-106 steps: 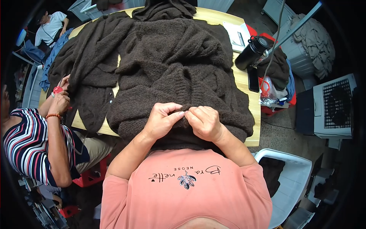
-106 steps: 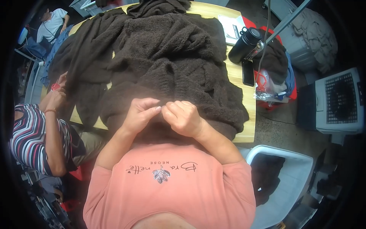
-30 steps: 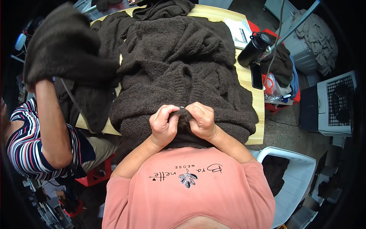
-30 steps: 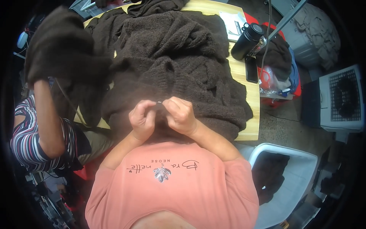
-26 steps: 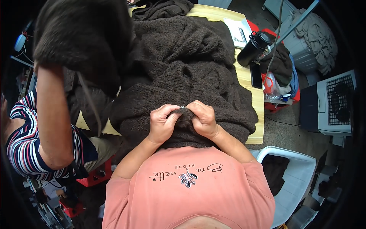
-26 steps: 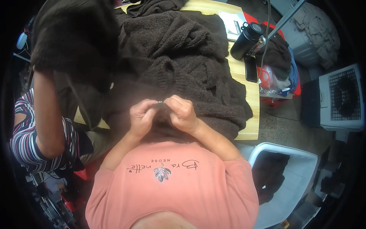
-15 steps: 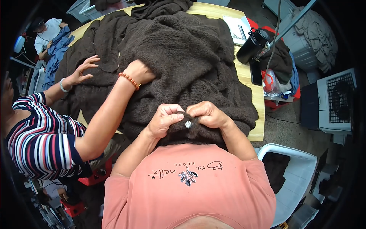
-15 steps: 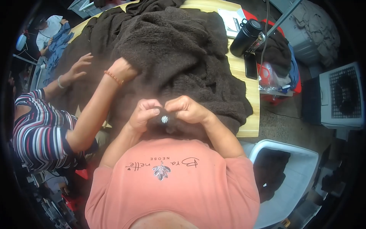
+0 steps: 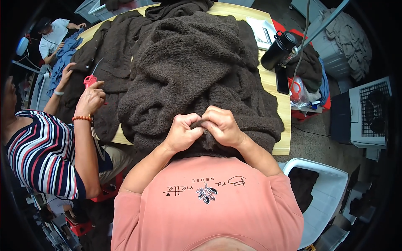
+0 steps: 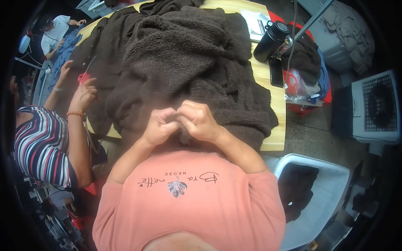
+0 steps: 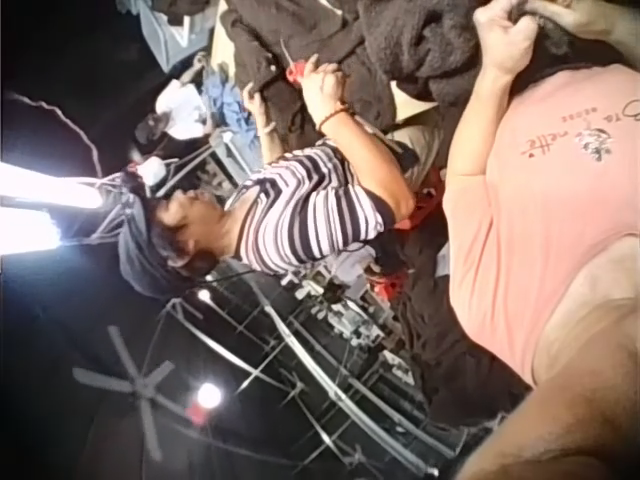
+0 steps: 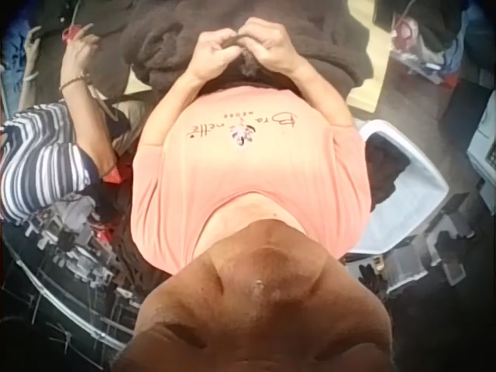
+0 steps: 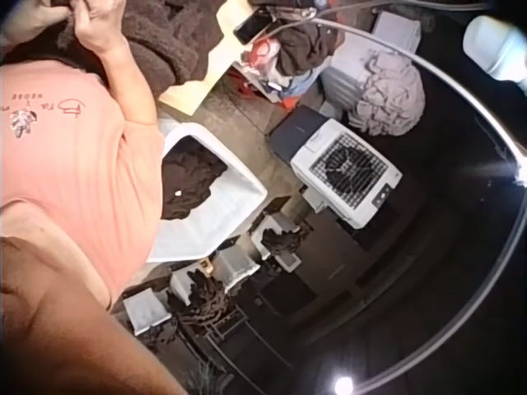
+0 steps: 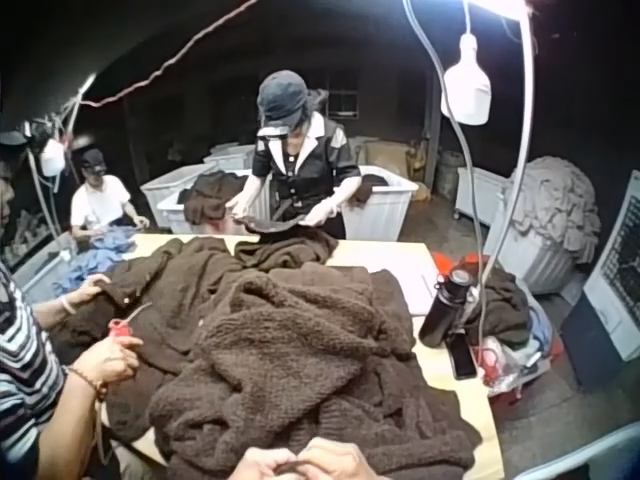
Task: Inspecting and buttoning brown fleece jackets at a work table in a factory.
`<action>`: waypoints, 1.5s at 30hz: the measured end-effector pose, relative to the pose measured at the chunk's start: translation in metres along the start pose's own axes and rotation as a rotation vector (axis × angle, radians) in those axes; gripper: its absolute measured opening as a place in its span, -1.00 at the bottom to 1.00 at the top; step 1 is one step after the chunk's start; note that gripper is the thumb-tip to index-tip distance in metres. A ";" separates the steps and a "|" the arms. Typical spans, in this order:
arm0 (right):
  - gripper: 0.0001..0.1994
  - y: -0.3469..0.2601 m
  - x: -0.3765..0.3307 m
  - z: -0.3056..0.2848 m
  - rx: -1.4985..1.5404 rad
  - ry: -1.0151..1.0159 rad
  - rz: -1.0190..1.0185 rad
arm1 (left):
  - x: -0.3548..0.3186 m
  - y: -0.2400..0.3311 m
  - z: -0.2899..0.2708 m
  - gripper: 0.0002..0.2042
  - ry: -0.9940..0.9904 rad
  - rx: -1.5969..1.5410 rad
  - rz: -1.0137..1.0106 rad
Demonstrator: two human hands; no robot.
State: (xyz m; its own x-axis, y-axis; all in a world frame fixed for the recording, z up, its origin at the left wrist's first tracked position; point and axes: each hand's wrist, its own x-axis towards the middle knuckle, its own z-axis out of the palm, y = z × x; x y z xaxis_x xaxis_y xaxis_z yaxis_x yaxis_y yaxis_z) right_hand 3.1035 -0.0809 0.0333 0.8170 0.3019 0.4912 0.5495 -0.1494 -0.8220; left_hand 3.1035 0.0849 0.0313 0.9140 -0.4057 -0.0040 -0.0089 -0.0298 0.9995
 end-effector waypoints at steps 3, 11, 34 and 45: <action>-0.96 0.004 0.000 -0.002 0.097 0.041 0.119 | 0.004 0.008 -0.002 -0.94 -0.061 -0.009 -0.017; -0.60 -0.001 -0.008 -0.024 0.116 -0.113 0.234 | 0.007 0.008 -0.012 -0.95 0.044 -0.286 -0.198; -0.80 -0.030 -0.005 -0.020 -0.431 0.056 -0.470 | 0.009 0.037 0.002 -0.94 -0.084 -0.420 -0.164; -0.78 -0.011 -0.004 -0.002 -0.563 0.133 -0.376 | 0.005 0.019 0.001 -0.91 0.113 -0.125 -0.049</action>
State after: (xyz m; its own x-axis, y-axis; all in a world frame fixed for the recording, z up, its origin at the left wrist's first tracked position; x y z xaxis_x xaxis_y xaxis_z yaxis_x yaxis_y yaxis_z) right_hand 3.0948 -0.0819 0.0406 0.5483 0.3164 0.7741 0.7773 -0.5342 -0.3323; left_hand 3.1075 0.0818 0.0506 0.9520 -0.3010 -0.0562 0.0807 0.0698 0.9943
